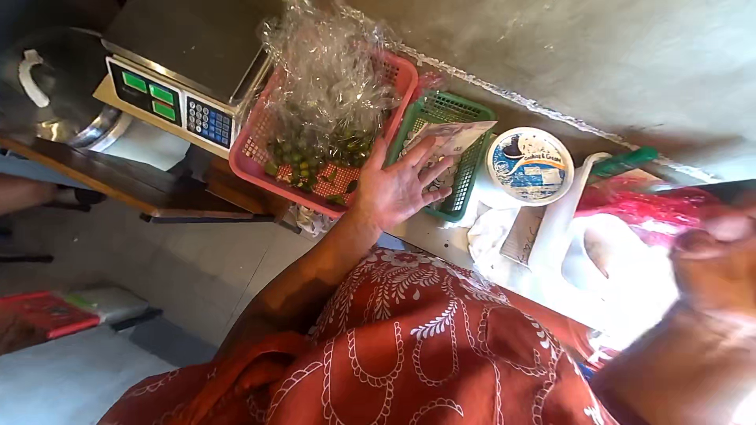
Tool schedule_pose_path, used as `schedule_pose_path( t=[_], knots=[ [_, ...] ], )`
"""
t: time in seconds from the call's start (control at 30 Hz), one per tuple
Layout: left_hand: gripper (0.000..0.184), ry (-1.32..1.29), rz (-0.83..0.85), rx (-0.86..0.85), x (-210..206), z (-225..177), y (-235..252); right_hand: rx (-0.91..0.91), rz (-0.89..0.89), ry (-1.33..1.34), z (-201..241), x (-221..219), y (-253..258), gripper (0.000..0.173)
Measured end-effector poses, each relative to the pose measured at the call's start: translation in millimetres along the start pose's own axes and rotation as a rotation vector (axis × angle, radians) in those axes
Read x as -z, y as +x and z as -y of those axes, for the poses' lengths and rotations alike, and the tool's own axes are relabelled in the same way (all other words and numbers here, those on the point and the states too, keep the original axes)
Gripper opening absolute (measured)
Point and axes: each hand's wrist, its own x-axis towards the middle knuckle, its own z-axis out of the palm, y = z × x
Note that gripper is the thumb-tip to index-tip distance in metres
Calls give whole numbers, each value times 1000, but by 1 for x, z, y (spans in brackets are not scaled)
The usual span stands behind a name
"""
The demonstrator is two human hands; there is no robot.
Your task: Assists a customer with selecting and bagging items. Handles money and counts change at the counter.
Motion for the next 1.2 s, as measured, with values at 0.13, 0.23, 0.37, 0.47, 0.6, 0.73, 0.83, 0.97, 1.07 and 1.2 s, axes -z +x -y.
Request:
schedule_pose_path(
  t=[0.13,0.23,0.37,0.47,0.6,0.73,0.83,0.97,1.07,1.2],
  knots=[
    [104,21,91,-8,-20,-14,10,22,207,420,-42,-78,29,17],
    [105,-6,101,-10,-36,-22,15,108,399,325,-73,-113,38,32],
    [105,-25,144,-30,-33,-13,10,168,315,0,-103,-136,36,24],
    [104,-62,149,-5,-21,1,4,102,266,-162,-107,-130,34,26],
    [100,-53,84,22,-12,11,-1,109,350,-292,-104,-119,33,30],
    [100,-14,69,46,-13,12,1,271,291,-507,-83,-104,34,25],
    [98,10,51,37,-10,9,2,396,33,-821,-36,-55,23,23],
    [99,140,-8,-104,-8,-11,0,136,-588,-1188,14,19,-11,21],
    [103,163,2,-175,-5,-33,-3,-277,-479,-1440,-5,72,-36,33],
    [104,86,31,-249,-6,-55,-6,-673,-335,-1722,-57,92,-42,26]
  ],
)
